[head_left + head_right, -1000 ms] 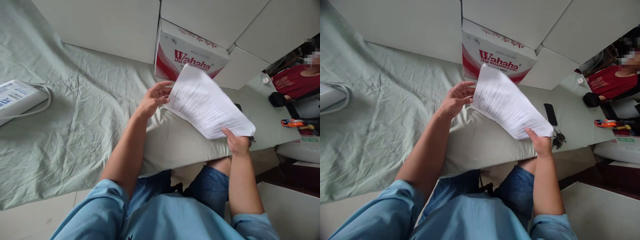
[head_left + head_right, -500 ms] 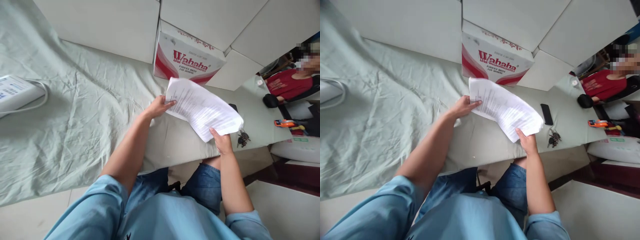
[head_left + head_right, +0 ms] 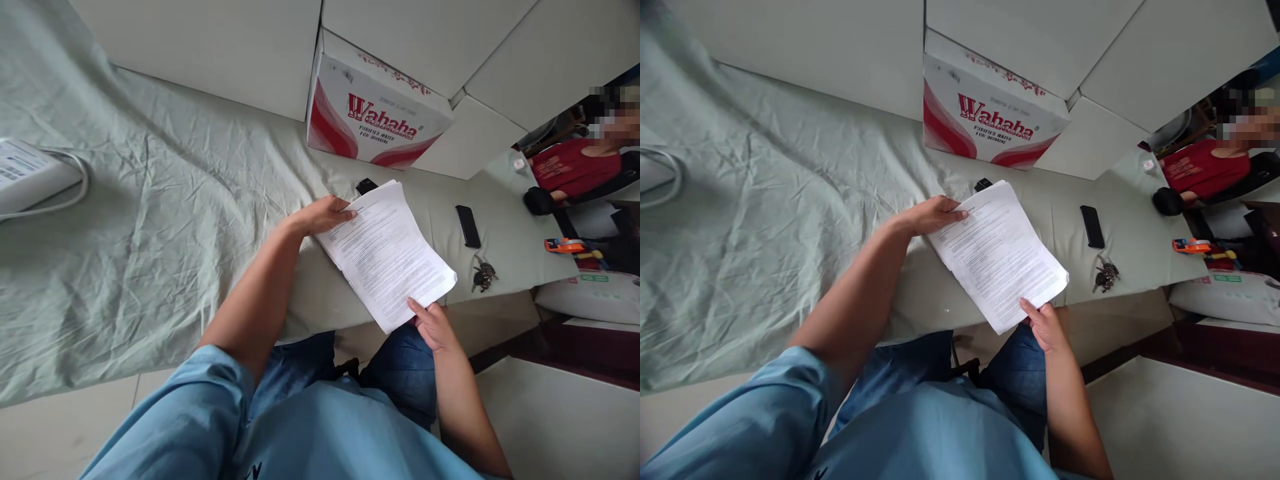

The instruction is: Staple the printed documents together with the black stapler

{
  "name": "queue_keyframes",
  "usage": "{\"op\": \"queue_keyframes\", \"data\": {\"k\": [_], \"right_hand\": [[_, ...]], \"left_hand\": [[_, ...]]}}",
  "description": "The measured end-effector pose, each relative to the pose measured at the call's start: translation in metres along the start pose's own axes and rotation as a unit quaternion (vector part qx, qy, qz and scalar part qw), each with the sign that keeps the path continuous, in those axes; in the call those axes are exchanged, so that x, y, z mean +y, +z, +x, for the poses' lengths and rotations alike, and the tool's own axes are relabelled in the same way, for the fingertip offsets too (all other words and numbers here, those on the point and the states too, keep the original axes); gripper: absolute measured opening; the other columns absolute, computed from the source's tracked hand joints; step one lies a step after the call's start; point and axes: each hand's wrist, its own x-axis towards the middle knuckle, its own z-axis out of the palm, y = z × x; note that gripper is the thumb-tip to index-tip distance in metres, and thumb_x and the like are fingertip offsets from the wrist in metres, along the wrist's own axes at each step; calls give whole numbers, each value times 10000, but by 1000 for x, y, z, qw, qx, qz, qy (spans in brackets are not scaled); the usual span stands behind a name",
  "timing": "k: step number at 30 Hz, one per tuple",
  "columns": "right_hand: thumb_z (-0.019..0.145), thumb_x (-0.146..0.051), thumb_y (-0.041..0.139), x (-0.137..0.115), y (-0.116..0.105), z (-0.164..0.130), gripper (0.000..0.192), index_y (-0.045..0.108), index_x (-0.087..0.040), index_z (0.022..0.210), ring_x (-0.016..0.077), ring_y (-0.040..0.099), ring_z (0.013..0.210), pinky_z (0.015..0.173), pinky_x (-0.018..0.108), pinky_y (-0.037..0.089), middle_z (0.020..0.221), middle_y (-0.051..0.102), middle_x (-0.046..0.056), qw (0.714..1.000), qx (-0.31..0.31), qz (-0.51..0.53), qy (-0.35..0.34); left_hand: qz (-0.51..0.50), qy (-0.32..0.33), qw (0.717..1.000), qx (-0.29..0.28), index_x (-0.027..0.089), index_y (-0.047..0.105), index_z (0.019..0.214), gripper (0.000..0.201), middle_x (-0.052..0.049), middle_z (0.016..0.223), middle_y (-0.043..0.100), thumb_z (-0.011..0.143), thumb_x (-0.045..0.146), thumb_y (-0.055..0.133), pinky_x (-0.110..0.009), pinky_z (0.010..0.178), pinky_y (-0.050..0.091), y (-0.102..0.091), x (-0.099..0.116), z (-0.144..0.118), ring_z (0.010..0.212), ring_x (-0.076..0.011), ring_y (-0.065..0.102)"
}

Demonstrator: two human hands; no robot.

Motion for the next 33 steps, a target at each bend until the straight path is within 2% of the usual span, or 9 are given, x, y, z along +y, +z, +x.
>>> {"op": "queue_keyframes", "data": {"k": [6, 9, 12, 17, 21, 25, 27, 29, 33], "right_hand": [[717, -665, 1005, -54, -37, 14, 706, 800, -304, 1288, 322, 844, 1160, 1041, 476, 677, 1228, 897, 73, 998, 7, -52, -46], [744, -648, 999, -77, -28, 31, 787, 751, -290, 1400, 322, 852, 1132, 975, 455, 684, 1264, 887, 93, 991, -97, -86, -43], [745, -609, 1011, -83, -2, 49, 745, 776, -279, 1370, 329, 844, 1178, 1009, 464, 685, 1295, 882, 88, 981, -165, -85, -52], [679, -638, 1030, -75, 35, 75, 559, 872, -218, 1011, 350, 875, 1016, 968, 494, 705, 1017, 914, 81, 989, -123, -79, -36], [568, -627, 1077, -71, 45, 84, 613, 872, -200, 957, 362, 878, 932, 940, 522, 716, 942, 909, 88, 996, -79, -27, -26], [554, -610, 1084, -64, 53, 90, 613, 864, -197, 951, 378, 880, 930, 952, 552, 714, 929, 907, 96, 998, -57, 7, -28], [569, -618, 1078, -59, 57, 92, 615, 862, -198, 961, 383, 879, 946, 943, 548, 712, 930, 907, 99, 998, -55, 10, -30], [598, -638, 1063, -55, 58, 94, 620, 864, -197, 986, 376, 876, 959, 938, 529, 708, 944, 908, 98, 998, -53, -2, -40], [748, -685, 977, -56, 49, 97, 557, 868, -213, 1023, 334, 866, 1011, 976, 479, 689, 1009, 911, 83, 993, -41, -60, -94]], "left_hand": [[-70, -10, 992, -104, 250, 777, 663, 412, -43, 656, 680, 797, 633, 850, -310, 549, 391, -1, 3, -4, 560, -196, 547], [-96, -26, 982, -163, 262, 879, 793, 337, -62, 764, 797, 775, 598, 867, -306, 568, 468, 6, 7, -3, 618, -230, 664], [-75, 1, 980, -185, 276, 871, 759, 264, -41, 756, 810, 791, 537, 849, -293, 569, 484, 21, 11, -1, 609, -221, 685], [-25, 59, 995, -82, 263, 827, 687, 192, -11, 648, 735, 797, 420, 828, -292, 555, 437, 30, 19, 5, 566, -203, 644], [-27, -23, 999, 21, 218, 849, 866, 111, -62, 752, 741, 882, 318, 803, -332, 661, 434, 12, 25, 4, 635, -198, 601], [-176, -138, 966, 130, 199, 804, 967, 377, -54, 739, 636, 933, 572, 851, -341, 666, 439, 10, 20, -11, 627, -189, 547], [-194, -148, 959, 146, 196, 782, 978, 440, -60, 784, 676, 930, 630, 836, -322, 661, 448, 20, 12, -21, 683, -199, 594], [-138, -105, 971, 166, 196, 772, 971, 354, -54, 837, 727, 912, 535, 855, -306, 678, 456, 30, 4, -30, 761, -210, 631], [-84, -39, 992, 88, 206, 657, 785, 307, -19, 729, 658, 901, 450, 803, -317, 658, 430, 35, -1, -40, 679, -186, 573]]}}
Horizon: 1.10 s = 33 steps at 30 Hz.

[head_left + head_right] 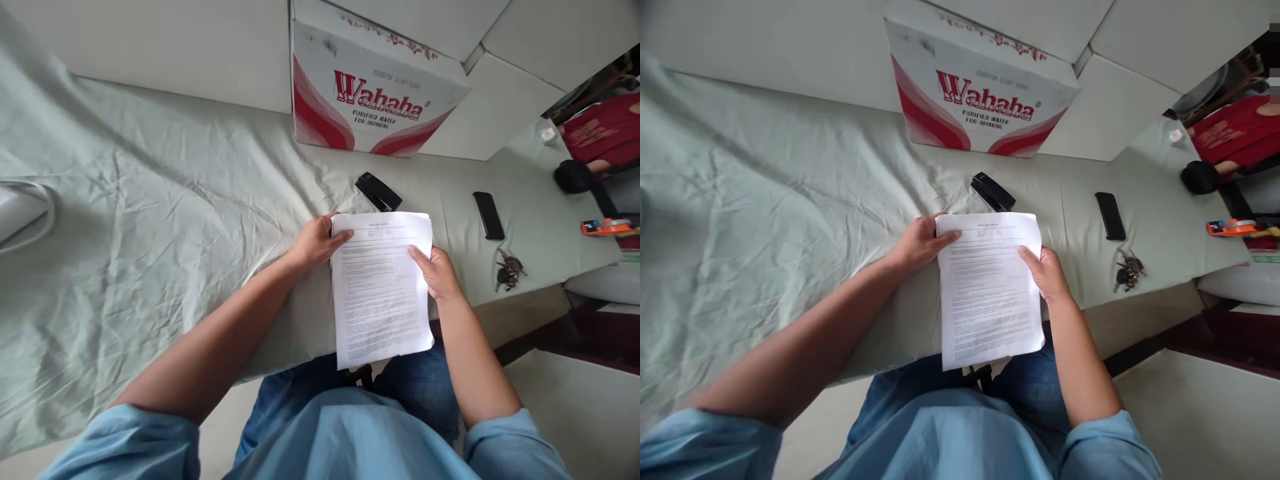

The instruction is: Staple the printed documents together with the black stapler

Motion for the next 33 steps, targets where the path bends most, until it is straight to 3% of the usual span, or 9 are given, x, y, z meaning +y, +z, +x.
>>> {"op": "queue_keyframes", "data": {"k": [4, 10, 16, 22, 27, 33], "right_hand": [[845, -688, 909, -6, -7, 7, 489, 868, -245, 1050, 303, 860, 1096, 1059, 456, 668, 1090, 912, 62, 999, 0, 0, -49], [718, -635, 1015, -12, 4, 21, 476, 877, -257, 970, 332, 883, 1008, 987, 493, 707, 958, 912, 60, 997, 6, 70, -42], [626, -605, 1067, -13, 7, 24, 515, 861, -258, 947, 322, 884, 964, 966, 484, 712, 1007, 916, 55, 997, 23, 42, -57], [697, -625, 1028, -16, 14, 22, 507, 852, -264, 1008, 313, 869, 1081, 1015, 462, 695, 1098, 910, 59, 997, 7, 11, -75], [745, -710, 960, -19, 20, 27, 529, 812, -249, 958, 313, 864, 998, 915, 450, 702, 926, 881, 57, 997, 30, 15, -64], [750, -810, 886, -20, 22, 38, 574, 698, -268, 764, 223, 780, 781, 783, 365, 661, 719, 740, -14, 990, 95, 19, -101]], "left_hand": [[-94, -21, 994, -57, 206, 625, 852, 319, -10, 766, 648, 902, 476, 788, -305, 675, 477, -6, 4, -2, 702, -180, 606], [-151, -35, 986, -65, 193, 630, 862, 372, -6, 760, 623, 911, 530, 778, -274, 645, 477, -5, 7, -6, 693, -151, 586], [-93, -17, 992, -85, 198, 598, 752, 424, 10, 678, 564, 931, 546, 761, -272, 632, 450, -4, 8, -6, 653, -133, 524], [-75, -2, 994, -82, 211, 525, 710, 434, 26, 664, 465, 964, 528, 676, -269, 600, 377, -5, 10, -5, 635, -116, 436], [6, 16, 998, -57, 229, 410, 684, 456, 32, 656, 377, 1015, 501, 566, -280, 594, 316, -6, 11, -2, 628, -116, 368], [5, 3, 998, -55, 220, 496, 725, 426, 23, 669, 455, 1028, 511, 562, -286, 620, 358, -4, 11, -1, 644, -132, 439]]}}
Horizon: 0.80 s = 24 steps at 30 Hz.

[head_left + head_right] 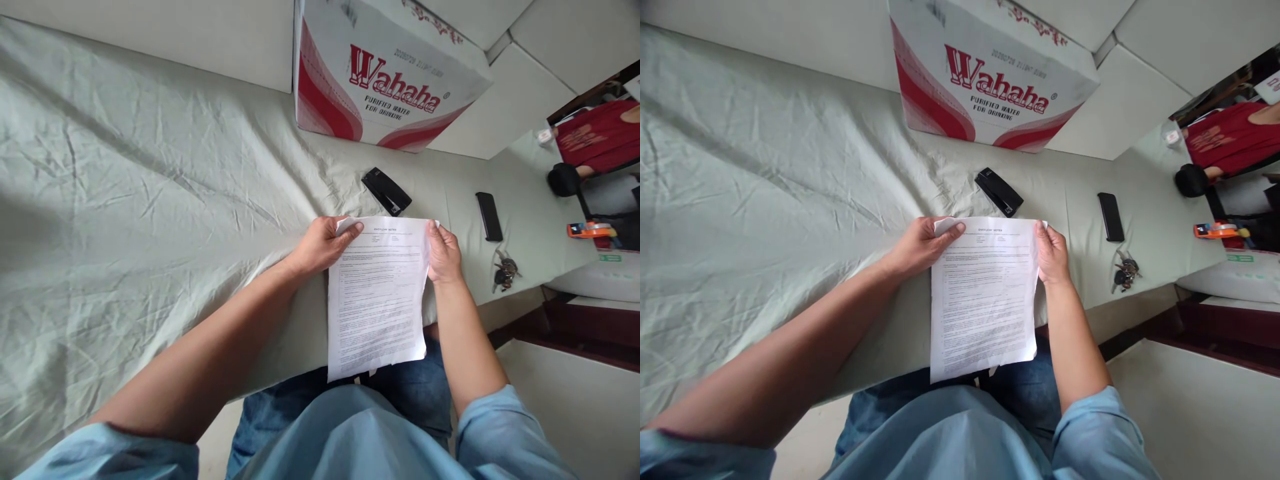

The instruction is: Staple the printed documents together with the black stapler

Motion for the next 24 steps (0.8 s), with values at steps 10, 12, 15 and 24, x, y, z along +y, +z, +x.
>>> {"op": "queue_keyframes", "data": {"k": [10, 12, 15, 24], "right_hand": [[745, -848, 823, 2, -18, 17, 609, 684, -255, 763, 238, 685, 702, 660, 368, 570, 639, 662, -7, 985, -51, -158, 36], [806, -804, 777, -4, -22, 30, 563, 717, -244, 800, 235, 684, 739, 721, 379, 578, 690, 703, 8, 970, -31, -242, -15], [922, -664, 696, -23, -15, 56, 432, 767, -238, 908, 235, 712, 840, 899, 420, 595, 851, 791, 42, 929, 48, -343, -132], [886, -460, 860, -80, 69, 113, 247, 813, -218, 880, 244, 741, 845, 892, 397, 574, 752, 753, 30, 839, -216, -494, -78]], "left_hand": [[59, -38, 992, 103, 239, 484, 771, 232, 62, 614, 394, 968, 256, 606, -309, 616, 299, 4, -8, 9, 595, -129, 352], [96, -59, 988, 108, 238, 476, 747, 241, 64, 600, 402, 950, 213, 603, -319, 635, 310, 3, -4, 10, 597, -130, 367], [115, -79, 984, 112, 239, 489, 763, 213, 67, 594, 438, 940, 193, 599, -325, 657, 327, 2, 2, 10, 603, -137, 414], [90, -74, 986, 118, 271, 430, 1043, 199, 136, 516, 448, 966, 188, 594, -333, 700, 364, 4, 0, 7, 585, -176, 503]]}}
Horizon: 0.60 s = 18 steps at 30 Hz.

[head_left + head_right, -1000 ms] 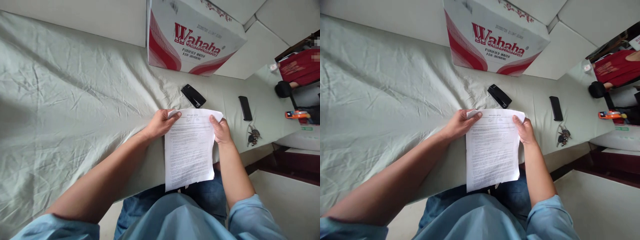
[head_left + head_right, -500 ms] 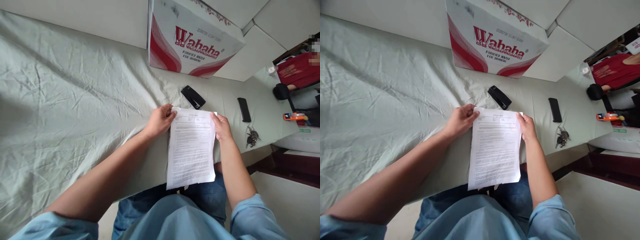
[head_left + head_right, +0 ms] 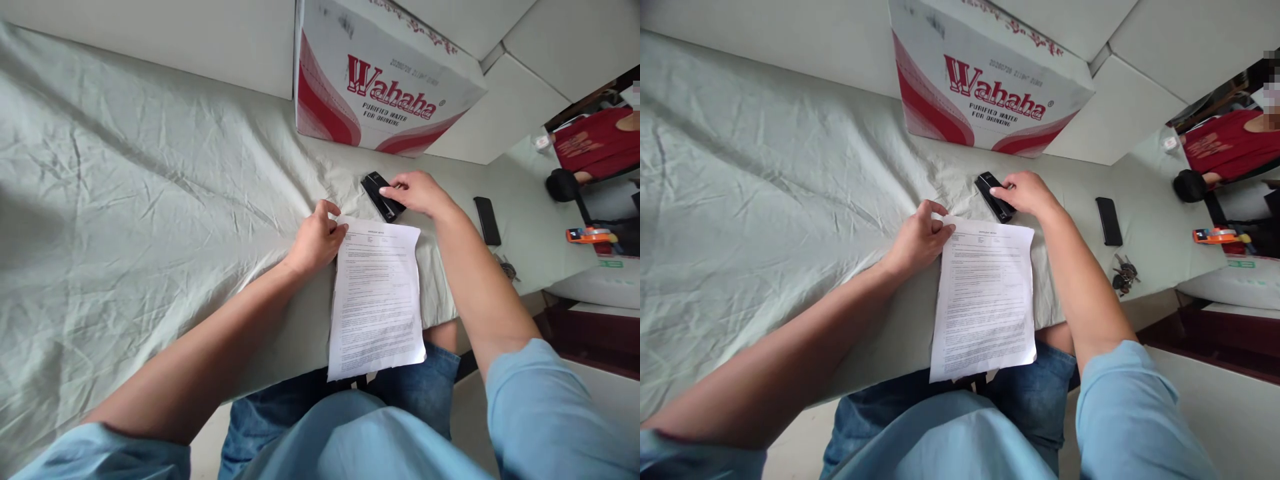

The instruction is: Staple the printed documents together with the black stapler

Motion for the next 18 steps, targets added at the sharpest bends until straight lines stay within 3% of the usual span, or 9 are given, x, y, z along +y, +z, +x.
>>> {"op": "queue_keyframes", "data": {"k": [3, 7, 12, 18], "right_hand": [[894, -429, 841, -19, 7, 14, 291, 742, -218, 719, 254, 725, 749, 825, 406, 587, 579, 639, 17, 1000, -23, -18, 7], [938, -419, 776, -41, 18, 22, 290, 752, -206, 742, 278, 722, 670, 791, 451, 639, 533, 622, 43, 999, -24, 13, 27], [985, -391, 700, -66, 24, 15, 332, 730, -195, 719, 304, 739, 672, 802, 474, 655, 539, 636, 77, 999, -6, 11, 42], [956, -360, 726, -79, 31, 2, 317, 701, -220, 673, 284, 753, 672, 754, 397, 626, 495, 622, 47, 999, -16, 17, 21]], "left_hand": [[10, -7, 1000, 3, 272, 399, 1065, 237, 134, 527, 480, 973, 171, 592, -347, 731, 384, 1, -2, 1, 611, -186, 532], [14, -24, 1000, 0, 278, 376, 1063, 276, 126, 543, 501, 976, 151, 605, -362, 757, 395, 1, -1, 2, 650, -198, 561], [17, -30, 999, -3, 292, 333, 1011, 326, 117, 540, 515, 963, 124, 608, -367, 740, 382, 2, -1, 3, 635, -201, 548], [6, -21, 1000, 0, 295, 341, 1004, 351, 116, 548, 523, 933, 110, 631, -366, 730, 380, 3, -2, 4, 640, -215, 604]]}}
